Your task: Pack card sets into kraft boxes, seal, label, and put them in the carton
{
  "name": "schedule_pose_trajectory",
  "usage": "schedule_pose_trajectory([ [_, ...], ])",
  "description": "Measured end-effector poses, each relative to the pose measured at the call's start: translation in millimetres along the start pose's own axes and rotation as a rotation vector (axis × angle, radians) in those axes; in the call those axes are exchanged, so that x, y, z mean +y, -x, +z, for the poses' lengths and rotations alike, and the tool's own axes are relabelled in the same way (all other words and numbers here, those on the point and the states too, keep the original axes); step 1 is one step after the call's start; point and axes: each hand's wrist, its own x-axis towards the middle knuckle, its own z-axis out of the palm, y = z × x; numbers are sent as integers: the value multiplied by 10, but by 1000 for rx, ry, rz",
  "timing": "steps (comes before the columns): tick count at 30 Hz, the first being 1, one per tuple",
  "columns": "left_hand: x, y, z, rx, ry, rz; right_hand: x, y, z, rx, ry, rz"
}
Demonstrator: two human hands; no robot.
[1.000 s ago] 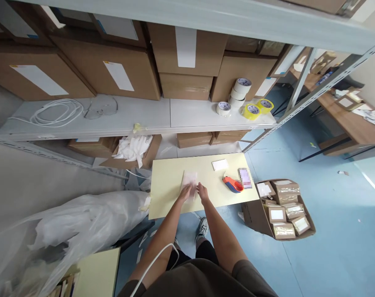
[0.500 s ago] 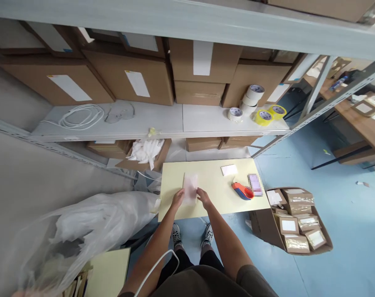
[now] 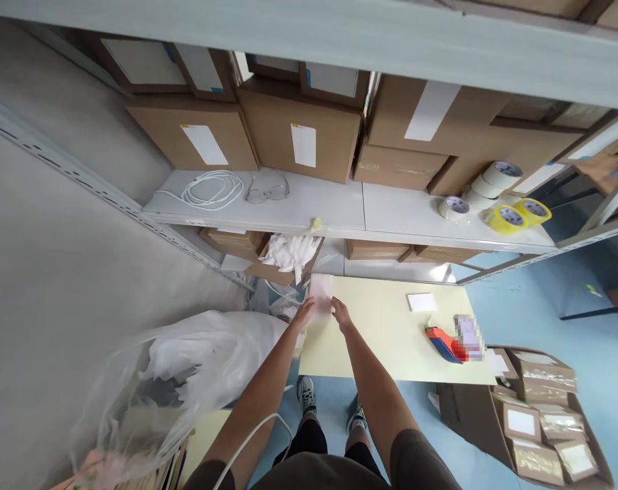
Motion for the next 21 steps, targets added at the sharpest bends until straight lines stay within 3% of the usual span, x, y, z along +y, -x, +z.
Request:
schedule_pose_trajectory([
  [3, 94, 193, -50, 35, 68, 36, -76, 103, -79, 61, 47, -29],
  [8, 295, 554, -156, 122, 154, 91, -263, 400, -285, 8, 95, -183],
  [12, 589, 852, -153, 193, 189, 200, -458, 657, -502, -12, 149, -341],
  [16, 973, 1181, 17, 261, 164, 313, -722, 918, -830, -31, 180, -450],
  [21, 1330, 1590, 426, 273, 126, 350, -1022, 1261, -1378, -47, 228, -549],
])
